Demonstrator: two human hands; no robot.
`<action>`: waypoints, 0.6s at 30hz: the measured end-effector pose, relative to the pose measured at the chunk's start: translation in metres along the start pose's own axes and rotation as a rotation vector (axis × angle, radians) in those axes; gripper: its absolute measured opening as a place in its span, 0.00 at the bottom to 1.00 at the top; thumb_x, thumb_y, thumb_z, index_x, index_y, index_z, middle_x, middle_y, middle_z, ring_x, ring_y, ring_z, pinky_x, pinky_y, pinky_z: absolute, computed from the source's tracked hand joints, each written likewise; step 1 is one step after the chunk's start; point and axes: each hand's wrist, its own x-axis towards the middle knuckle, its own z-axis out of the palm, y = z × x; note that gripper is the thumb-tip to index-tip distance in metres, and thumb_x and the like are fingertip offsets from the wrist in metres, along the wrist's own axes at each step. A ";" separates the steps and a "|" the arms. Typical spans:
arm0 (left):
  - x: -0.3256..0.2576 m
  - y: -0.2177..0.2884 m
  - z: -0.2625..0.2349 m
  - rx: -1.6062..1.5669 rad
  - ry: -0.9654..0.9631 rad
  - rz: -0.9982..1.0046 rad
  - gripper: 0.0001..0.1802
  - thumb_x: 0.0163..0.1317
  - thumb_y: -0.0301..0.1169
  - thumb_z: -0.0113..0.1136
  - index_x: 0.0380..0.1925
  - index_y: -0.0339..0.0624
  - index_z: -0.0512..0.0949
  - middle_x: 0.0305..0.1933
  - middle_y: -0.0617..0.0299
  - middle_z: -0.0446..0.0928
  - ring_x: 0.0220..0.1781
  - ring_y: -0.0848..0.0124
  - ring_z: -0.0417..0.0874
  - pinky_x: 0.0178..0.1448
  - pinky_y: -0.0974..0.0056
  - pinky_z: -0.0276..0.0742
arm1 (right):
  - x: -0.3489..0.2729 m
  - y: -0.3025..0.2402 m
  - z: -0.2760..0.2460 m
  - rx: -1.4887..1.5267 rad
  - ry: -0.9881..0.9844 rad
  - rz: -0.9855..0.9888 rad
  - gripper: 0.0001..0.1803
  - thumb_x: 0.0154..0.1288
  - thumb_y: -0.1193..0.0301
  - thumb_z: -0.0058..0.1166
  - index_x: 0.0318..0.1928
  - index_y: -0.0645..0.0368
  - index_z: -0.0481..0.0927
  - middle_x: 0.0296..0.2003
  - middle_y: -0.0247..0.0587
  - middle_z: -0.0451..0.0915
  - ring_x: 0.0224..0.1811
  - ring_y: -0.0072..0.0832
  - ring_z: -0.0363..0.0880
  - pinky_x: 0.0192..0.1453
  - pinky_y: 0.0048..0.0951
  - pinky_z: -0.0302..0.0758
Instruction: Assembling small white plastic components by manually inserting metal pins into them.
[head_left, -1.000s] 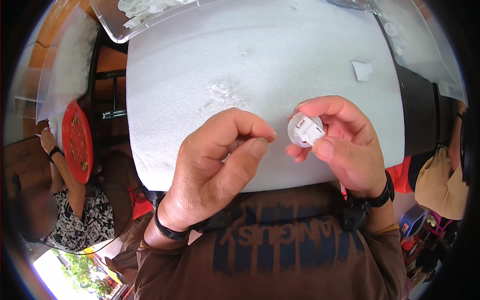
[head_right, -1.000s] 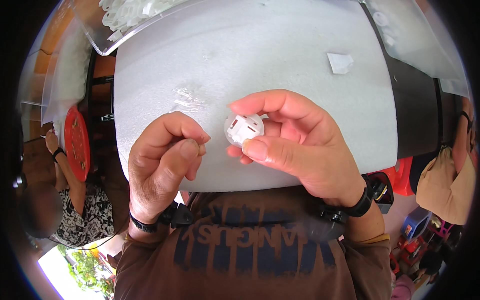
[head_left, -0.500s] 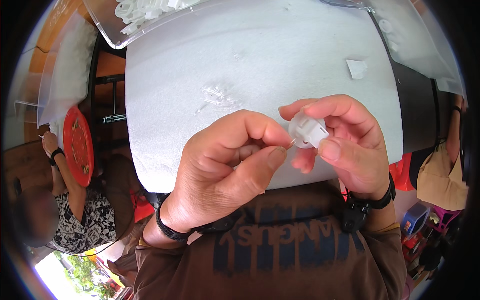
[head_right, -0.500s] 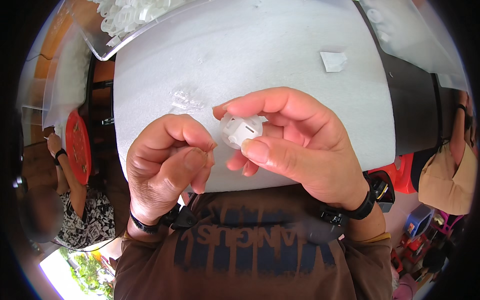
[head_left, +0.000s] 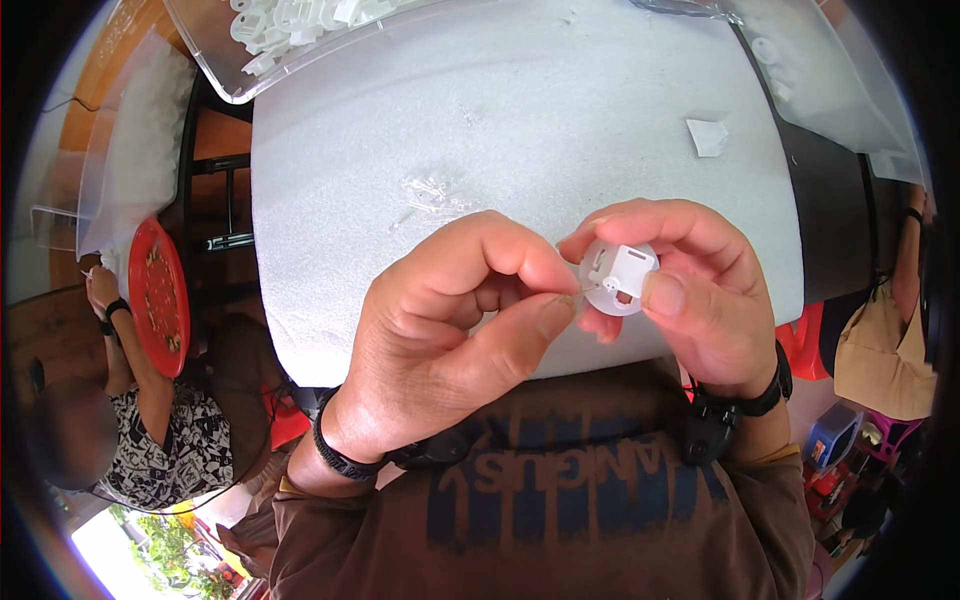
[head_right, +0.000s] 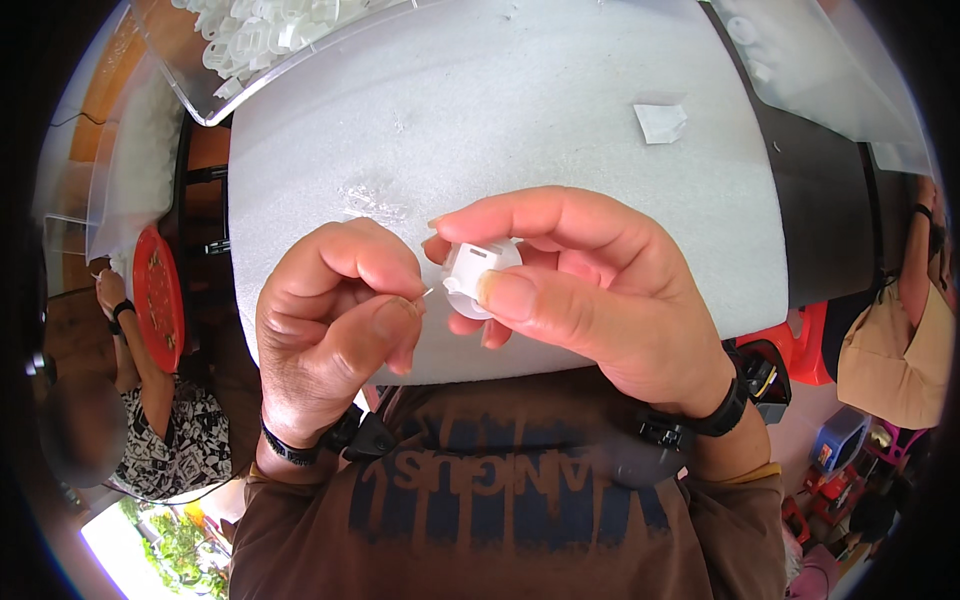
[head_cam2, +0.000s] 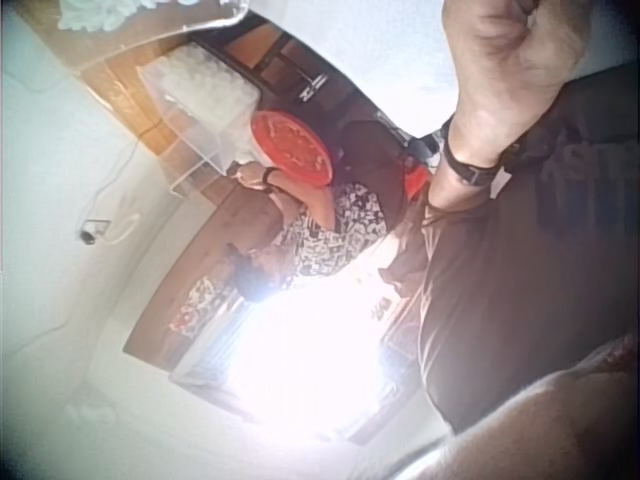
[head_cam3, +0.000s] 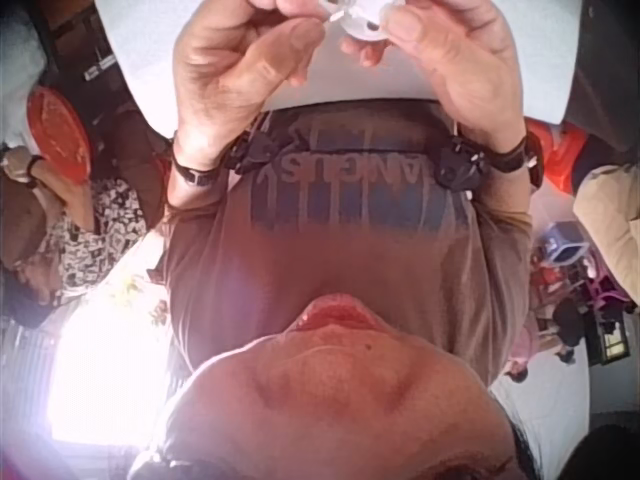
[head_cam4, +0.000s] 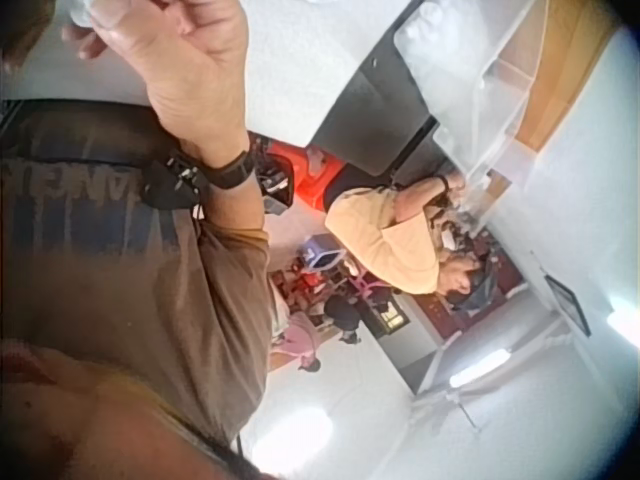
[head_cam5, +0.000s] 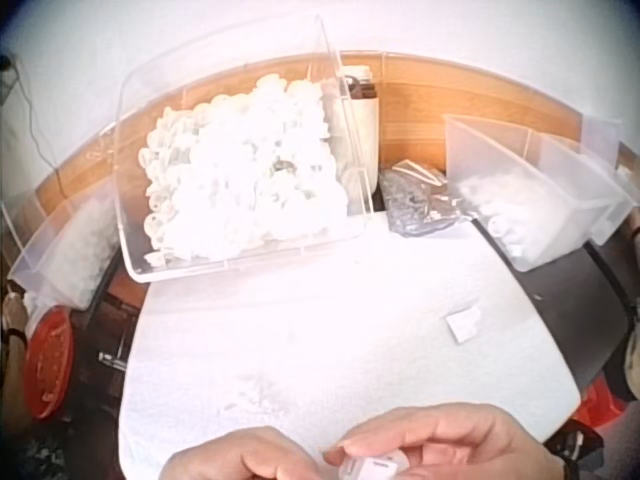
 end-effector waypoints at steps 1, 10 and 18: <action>0.000 0.000 0.000 -0.001 -0.001 0.000 0.08 0.53 0.14 0.48 0.34 0.33 0.71 0.30 0.60 0.71 0.22 0.80 0.71 0.27 0.75 0.70 | 0.000 0.000 -0.001 0.000 0.001 0.000 0.19 0.62 0.66 0.52 0.50 0.63 0.72 0.45 0.56 0.76 0.33 0.30 0.78 0.34 0.27 0.76; 0.002 -0.003 -0.006 0.195 -0.096 0.127 0.13 0.46 0.09 0.53 0.31 0.35 0.74 0.32 0.60 0.70 0.25 0.80 0.72 0.25 0.77 0.69 | -0.002 0.003 0.002 0.075 0.043 -0.053 0.24 0.59 0.63 0.57 0.51 0.65 0.70 0.42 0.51 0.76 0.36 0.30 0.78 0.34 0.28 0.77; 0.002 -0.003 -0.007 0.203 -0.088 0.151 0.14 0.46 0.08 0.55 0.31 0.36 0.75 0.32 0.60 0.71 0.25 0.80 0.72 0.25 0.77 0.70 | -0.003 -0.001 0.004 0.084 0.080 -0.001 0.25 0.52 0.65 0.63 0.49 0.63 0.71 0.42 0.49 0.75 0.37 0.31 0.78 0.37 0.30 0.77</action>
